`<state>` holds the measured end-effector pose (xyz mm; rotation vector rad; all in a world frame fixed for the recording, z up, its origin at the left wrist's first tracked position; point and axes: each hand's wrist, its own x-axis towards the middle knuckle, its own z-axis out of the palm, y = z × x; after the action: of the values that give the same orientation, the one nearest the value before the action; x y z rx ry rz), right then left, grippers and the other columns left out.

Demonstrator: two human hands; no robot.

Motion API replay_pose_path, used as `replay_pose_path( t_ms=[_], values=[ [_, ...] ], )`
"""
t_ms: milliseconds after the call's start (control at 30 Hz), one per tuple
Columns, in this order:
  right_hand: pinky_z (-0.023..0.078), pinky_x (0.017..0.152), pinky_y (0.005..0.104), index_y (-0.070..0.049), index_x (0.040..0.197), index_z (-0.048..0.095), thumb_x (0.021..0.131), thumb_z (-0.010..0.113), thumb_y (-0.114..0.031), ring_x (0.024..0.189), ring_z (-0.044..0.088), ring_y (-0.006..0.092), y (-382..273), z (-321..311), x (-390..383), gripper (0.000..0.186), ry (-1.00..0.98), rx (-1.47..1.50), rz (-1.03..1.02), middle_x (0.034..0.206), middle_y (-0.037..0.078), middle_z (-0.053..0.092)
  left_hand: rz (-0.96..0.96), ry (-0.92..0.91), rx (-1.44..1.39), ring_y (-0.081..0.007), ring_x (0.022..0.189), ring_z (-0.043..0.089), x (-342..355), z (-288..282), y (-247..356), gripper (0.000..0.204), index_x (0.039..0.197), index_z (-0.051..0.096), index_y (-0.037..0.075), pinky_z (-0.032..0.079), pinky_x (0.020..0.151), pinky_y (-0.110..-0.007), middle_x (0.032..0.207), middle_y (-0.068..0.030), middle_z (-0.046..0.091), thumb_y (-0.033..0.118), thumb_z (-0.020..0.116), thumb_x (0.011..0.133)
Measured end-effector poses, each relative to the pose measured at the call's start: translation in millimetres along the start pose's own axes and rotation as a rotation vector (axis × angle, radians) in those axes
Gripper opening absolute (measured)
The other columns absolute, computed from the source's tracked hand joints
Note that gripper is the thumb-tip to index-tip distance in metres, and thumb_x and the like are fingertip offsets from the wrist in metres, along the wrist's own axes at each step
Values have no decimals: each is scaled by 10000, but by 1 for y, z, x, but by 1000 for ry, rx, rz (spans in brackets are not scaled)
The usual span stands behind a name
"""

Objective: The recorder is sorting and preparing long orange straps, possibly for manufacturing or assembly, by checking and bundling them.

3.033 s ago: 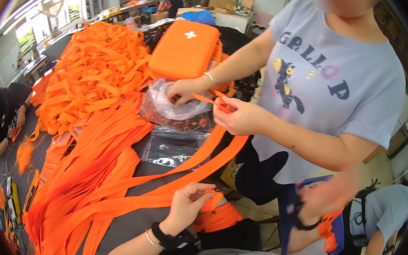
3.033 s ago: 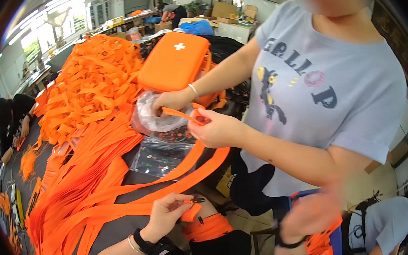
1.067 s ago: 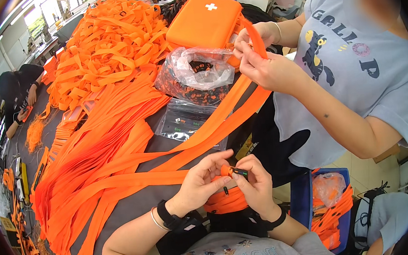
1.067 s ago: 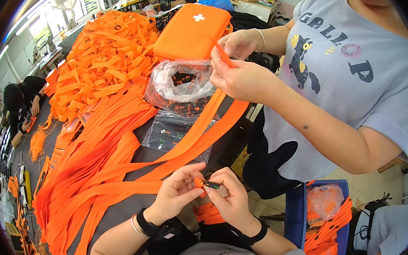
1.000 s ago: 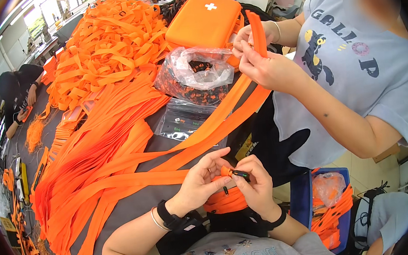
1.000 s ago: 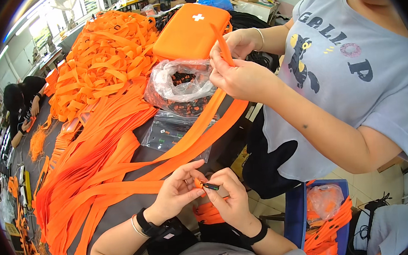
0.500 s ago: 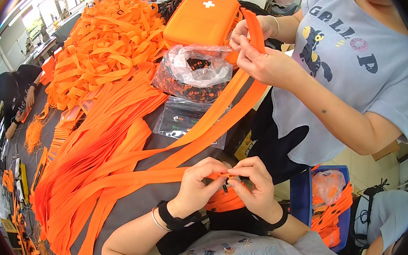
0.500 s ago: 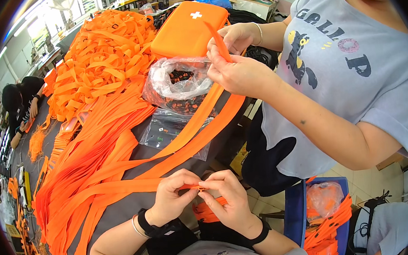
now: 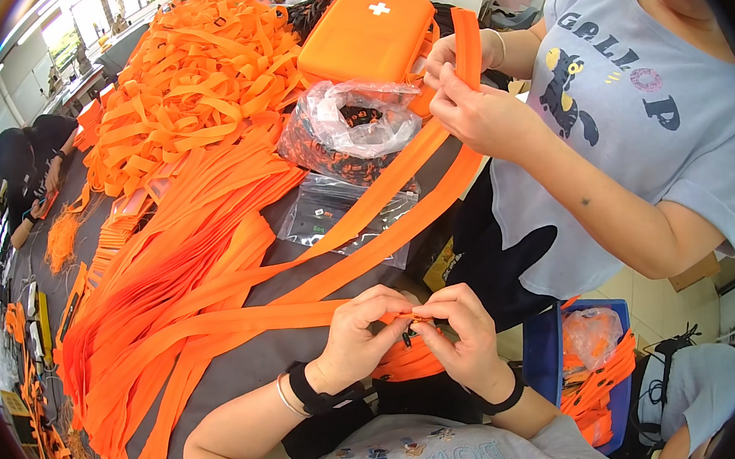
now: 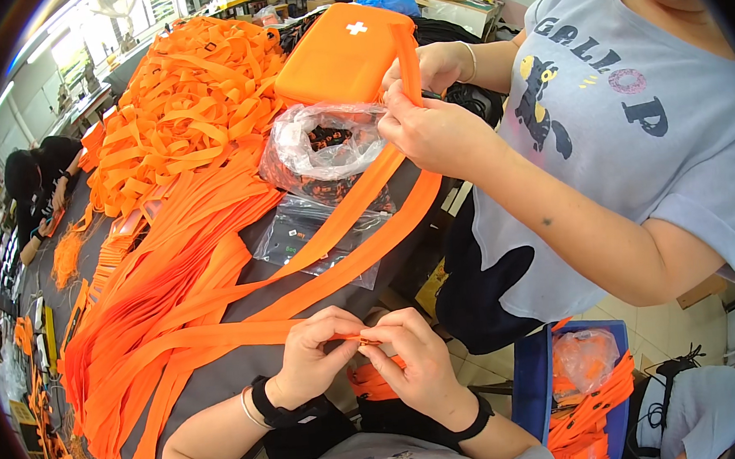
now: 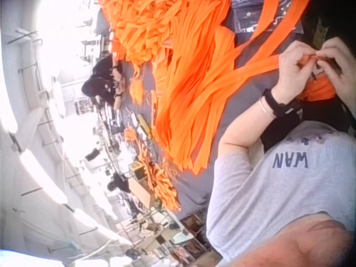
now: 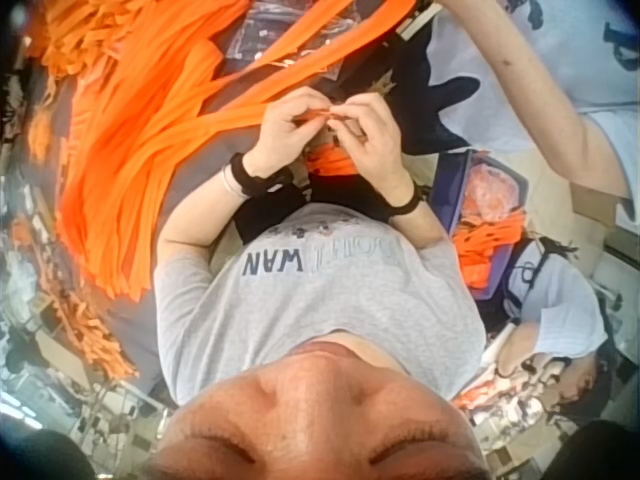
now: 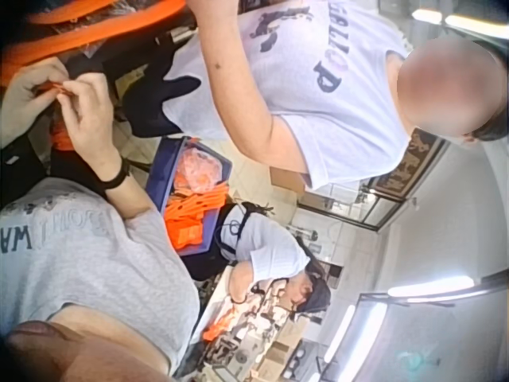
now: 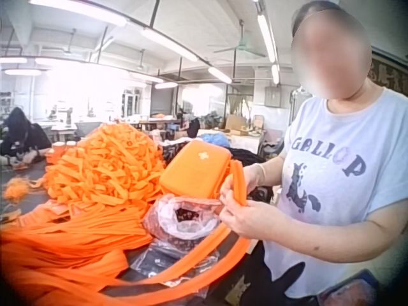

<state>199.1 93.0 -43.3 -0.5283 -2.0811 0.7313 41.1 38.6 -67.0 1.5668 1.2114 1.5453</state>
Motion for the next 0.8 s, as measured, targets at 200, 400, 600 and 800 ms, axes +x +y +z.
replay_pose_path(
  t_ms=[200, 400, 600, 800],
  values=[
    [469, 617, 280, -21, 922, 605, 758, 688, -19, 748, 570, 209, 2, 0, 0, 183, -4, 13, 3, 859, 90, 546, -27, -60, 42, -216, 750, 613, 0, -1, -5, 124, 893, 630, 4, 487, 664, -283, 845, -92, 613, -31, 633, 774],
    [473, 588, 281, -16, 906, 595, 759, 687, -17, 704, 578, 203, -1, -3, 4, 174, -71, -6, 22, 854, 89, 539, 34, -24, 113, -218, 696, 609, 0, -1, -4, 94, 861, 629, 3, 485, 619, -283, 808, -89, 603, -28, 636, 773],
    [476, 568, 286, -11, 902, 588, 759, 684, -15, 680, 586, 208, -1, -3, 2, 172, -71, -79, 0, 844, 88, 535, 25, -39, 135, -222, 685, 610, 0, -1, -4, 95, 858, 629, 3, 483, 605, -283, 801, -91, 602, -28, 635, 769],
    [483, 572, 272, -10, 899, 599, 744, 688, 2, 686, 588, 190, -1, -2, 1, 179, -65, -19, 49, 847, 88, 536, -32, -22, 127, -224, 677, 602, -2, 1, -3, 101, 871, 627, -3, 478, 605, -284, 798, -94, 601, -23, 625, 772]
  ],
)
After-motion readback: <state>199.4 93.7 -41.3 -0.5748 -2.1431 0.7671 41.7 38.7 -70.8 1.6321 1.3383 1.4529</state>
